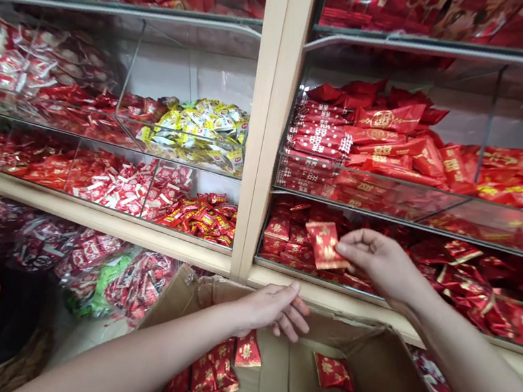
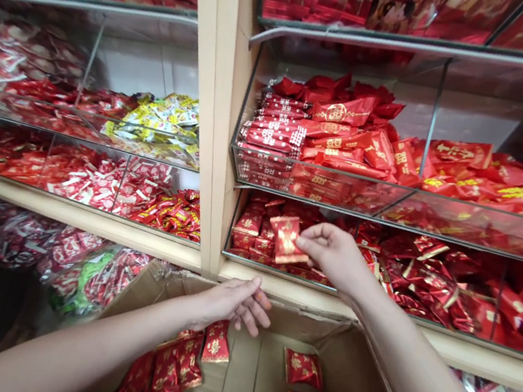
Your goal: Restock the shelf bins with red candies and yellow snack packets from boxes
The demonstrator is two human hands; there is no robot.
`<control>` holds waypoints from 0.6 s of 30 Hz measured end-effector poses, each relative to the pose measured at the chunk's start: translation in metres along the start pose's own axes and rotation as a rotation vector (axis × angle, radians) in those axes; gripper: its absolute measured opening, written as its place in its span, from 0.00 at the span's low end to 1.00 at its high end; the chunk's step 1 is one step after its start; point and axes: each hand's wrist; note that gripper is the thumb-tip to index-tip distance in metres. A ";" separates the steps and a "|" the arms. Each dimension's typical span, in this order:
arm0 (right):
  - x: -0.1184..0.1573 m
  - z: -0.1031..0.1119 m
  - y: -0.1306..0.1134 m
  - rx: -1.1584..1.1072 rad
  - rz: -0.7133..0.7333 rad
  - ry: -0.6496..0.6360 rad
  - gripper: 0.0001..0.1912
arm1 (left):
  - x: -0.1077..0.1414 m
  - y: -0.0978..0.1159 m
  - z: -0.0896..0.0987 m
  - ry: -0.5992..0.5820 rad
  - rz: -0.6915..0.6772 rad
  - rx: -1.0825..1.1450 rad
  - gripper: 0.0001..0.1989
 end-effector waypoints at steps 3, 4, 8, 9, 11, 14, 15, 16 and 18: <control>-0.040 -0.007 -0.009 0.095 -0.082 0.095 0.09 | -0.004 -0.007 -0.005 -0.019 0.026 -0.058 0.31; -0.050 -0.010 -0.010 0.151 -0.118 0.097 0.08 | -0.005 -0.009 -0.006 -0.029 0.031 -0.071 0.31; -0.074 -0.024 -0.008 0.345 -0.176 0.063 0.03 | -0.006 -0.014 -0.004 -0.068 0.053 -0.132 0.31; -0.076 -0.026 -0.007 0.376 -0.170 0.049 0.03 | -0.006 -0.015 -0.002 -0.075 0.055 -0.148 0.30; -0.076 -0.029 -0.007 0.457 -0.154 0.008 0.02 | -0.006 -0.016 0.000 -0.090 0.061 -0.187 0.29; -0.077 -0.031 -0.006 0.595 -0.111 -0.046 0.03 | -0.007 -0.021 0.002 -0.122 0.067 -0.287 0.24; -0.078 -0.032 -0.006 0.639 -0.093 -0.056 0.04 | -0.007 -0.022 0.003 -0.137 0.057 -0.336 0.22; -0.079 -0.031 -0.005 0.679 -0.076 -0.064 0.05 | -0.008 -0.024 0.003 -0.155 0.045 -0.391 0.20; -0.081 -0.029 -0.006 0.747 -0.049 -0.070 0.06 | -0.007 -0.025 0.003 -0.177 0.015 -0.564 0.18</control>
Point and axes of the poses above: each hand's wrist, its own x-axis away from the middle knuckle, its own z-axis out of the back of the hand, y = z × x, and after that the axes turned 4 degrees about -y, right-handed
